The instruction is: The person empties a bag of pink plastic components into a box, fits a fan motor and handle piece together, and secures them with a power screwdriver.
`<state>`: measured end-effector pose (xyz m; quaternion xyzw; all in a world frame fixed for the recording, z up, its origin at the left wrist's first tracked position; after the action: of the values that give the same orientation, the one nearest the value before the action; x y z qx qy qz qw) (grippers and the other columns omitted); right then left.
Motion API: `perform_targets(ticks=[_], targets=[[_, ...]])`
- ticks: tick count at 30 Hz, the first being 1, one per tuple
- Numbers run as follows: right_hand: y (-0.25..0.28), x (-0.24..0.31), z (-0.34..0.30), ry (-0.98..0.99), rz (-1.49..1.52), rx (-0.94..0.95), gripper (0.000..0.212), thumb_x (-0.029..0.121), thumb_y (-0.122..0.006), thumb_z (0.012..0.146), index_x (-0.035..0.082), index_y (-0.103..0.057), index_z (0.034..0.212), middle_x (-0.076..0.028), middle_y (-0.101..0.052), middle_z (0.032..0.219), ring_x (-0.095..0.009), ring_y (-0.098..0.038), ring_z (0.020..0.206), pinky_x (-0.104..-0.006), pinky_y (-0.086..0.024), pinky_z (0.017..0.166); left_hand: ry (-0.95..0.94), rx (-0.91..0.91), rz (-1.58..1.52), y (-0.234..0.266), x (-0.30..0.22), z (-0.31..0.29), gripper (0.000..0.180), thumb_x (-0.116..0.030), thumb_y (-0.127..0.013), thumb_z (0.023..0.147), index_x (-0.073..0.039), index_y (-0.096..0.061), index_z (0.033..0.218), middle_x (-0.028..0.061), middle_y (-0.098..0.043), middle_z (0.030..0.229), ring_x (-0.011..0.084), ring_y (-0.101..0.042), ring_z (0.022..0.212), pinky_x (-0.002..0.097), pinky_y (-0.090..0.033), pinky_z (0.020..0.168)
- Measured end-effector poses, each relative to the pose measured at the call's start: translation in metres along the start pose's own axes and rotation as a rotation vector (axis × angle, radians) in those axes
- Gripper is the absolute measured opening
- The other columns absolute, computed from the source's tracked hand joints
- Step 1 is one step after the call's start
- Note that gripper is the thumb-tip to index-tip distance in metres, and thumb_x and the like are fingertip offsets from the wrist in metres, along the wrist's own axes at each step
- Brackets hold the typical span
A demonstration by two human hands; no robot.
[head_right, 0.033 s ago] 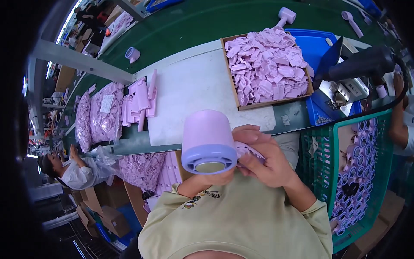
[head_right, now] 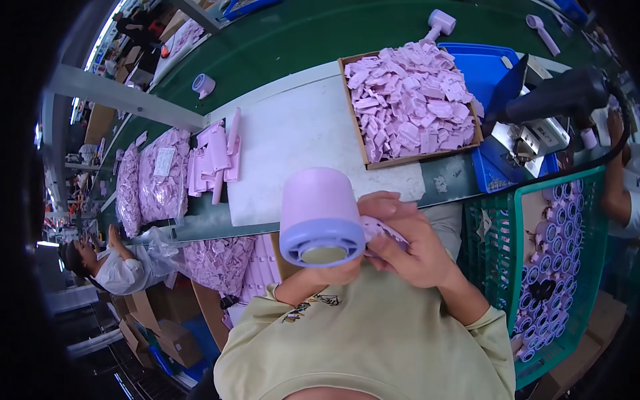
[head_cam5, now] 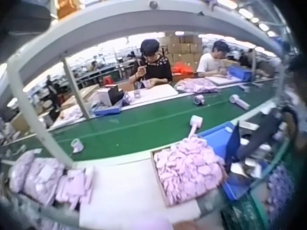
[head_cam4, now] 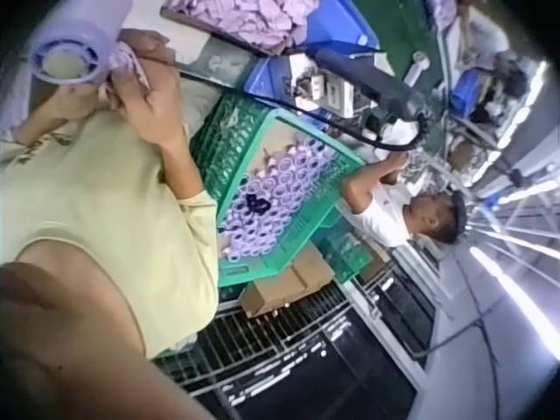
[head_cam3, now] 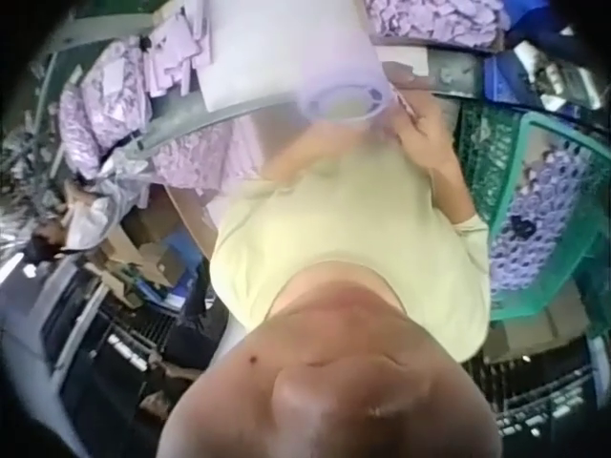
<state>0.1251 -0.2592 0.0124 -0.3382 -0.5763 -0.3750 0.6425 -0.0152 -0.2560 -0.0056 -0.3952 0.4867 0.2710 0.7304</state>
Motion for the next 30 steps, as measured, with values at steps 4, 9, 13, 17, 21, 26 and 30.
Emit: perform_targets(ticks=[4, 9, 13, 17, 21, 26, 30], targets=[[0.002, -0.008, 0.005, -0.293, 0.207, -0.048, 0.031, 0.027, -0.049, 0.097, -0.001, -0.057, 0.086, -0.002, -0.057, 0.063, -0.009, -0.051, 0.048, -0.024, -0.039, 0.043, 0.203, -0.059, -0.048, 0.005, -0.012, 0.014, 0.059, -0.047, -0.044, 0.094, 0.003, -0.044, 0.126, 0.0253, -0.054, 0.124, 0.027, -0.058, 0.107, 0.0335, -0.053, 0.075], [0.003, -0.001, 0.012, -0.374, -0.002, -0.29, 0.026, 0.025, -0.062, 0.09, 0.0, -0.056, 0.096, -0.005, -0.059, 0.073, -0.012, -0.055, 0.061, -0.0257, -0.043, 0.054, 0.194, -0.32, -0.512, 0.021, 0.021, 0.034, 0.035, -0.032, -0.044, 0.095, 0.001, -0.052, 0.107, 0.0212, -0.062, 0.108, 0.0299, -0.063, 0.093, 0.0409, -0.053, 0.08], [0.057, 0.013, 0.0, 0.129, -0.92, -1.064, 0.049, 0.018, -0.073, 0.082, 0.0, -0.046, 0.119, -0.014, -0.048, 0.124, -0.021, -0.046, 0.117, -0.0341, -0.038, 0.096, 0.159, -0.327, -0.925, 0.028, 0.014, 0.042, 0.022, -0.022, -0.045, 0.093, -0.001, -0.052, 0.096, 0.0185, -0.064, 0.098, 0.0317, -0.064, 0.09, 0.0452, -0.049, 0.089], [0.105, 0.023, 0.028, 0.478, -0.906, -1.31, 0.06, 0.019, -0.074, 0.081, -0.004, -0.041, 0.126, -0.013, -0.048, 0.124, -0.022, -0.047, 0.112, -0.0341, -0.037, 0.096, 0.168, -0.19, -1.058, 0.03, 0.021, 0.044, 0.022, -0.022, -0.046, 0.092, -0.002, -0.052, 0.098, 0.0182, -0.064, 0.099, 0.0322, -0.064, 0.093, 0.0449, -0.051, 0.088], [0.145, 0.013, 0.046, 0.489, -0.446, -1.126, 0.052, 0.017, -0.073, 0.082, -0.004, -0.044, 0.12, -0.01, -0.058, 0.096, -0.017, -0.057, 0.091, -0.029, -0.042, 0.088, 0.271, -0.342, -0.909, 0.022, 0.019, 0.041, 0.019, -0.02, -0.046, 0.09, -0.002, -0.052, 0.096, 0.0166, -0.062, 0.088, 0.0291, -0.064, 0.082, 0.0425, -0.052, 0.076], [0.134, 0.031, 0.014, 0.87, -0.238, -1.26, 0.022, 0.007, -0.057, 0.09, 0.002, -0.049, 0.11, -0.003, -0.051, 0.063, -0.011, -0.052, 0.053, -0.0287, -0.05, 0.057, 0.32, -0.309, -0.837, 0.015, 0.022, 0.02, 0.017, -0.017, -0.046, 0.088, -0.001, -0.051, 0.091, 0.0123, -0.053, 0.065, 0.021, -0.049, 0.049, 0.0335, -0.04, 0.048], [0.142, 0.039, -0.026, 0.885, -0.237, -1.224, 0.017, 0.006, -0.053, 0.09, 0.002, -0.049, 0.107, -0.001, -0.044, 0.055, -0.009, -0.04, 0.04, -0.0245, -0.039, 0.04, 0.397, -0.322, -0.751, 0.013, 0.027, 0.012, 0.016, -0.015, -0.047, 0.087, 0.001, -0.051, 0.089, 0.01, -0.048, 0.056, 0.0159, -0.039, 0.038, 0.0291, -0.031, 0.04]])
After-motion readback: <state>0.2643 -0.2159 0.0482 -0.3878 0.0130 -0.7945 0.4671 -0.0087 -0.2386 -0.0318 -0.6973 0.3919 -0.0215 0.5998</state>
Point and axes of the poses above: each hand's wrist, its own z-axis towards the middle knuckle, its own y-axis out of the back of the hand, x = y × z, the point moved 2 cm from there along z, towards the middle knuckle
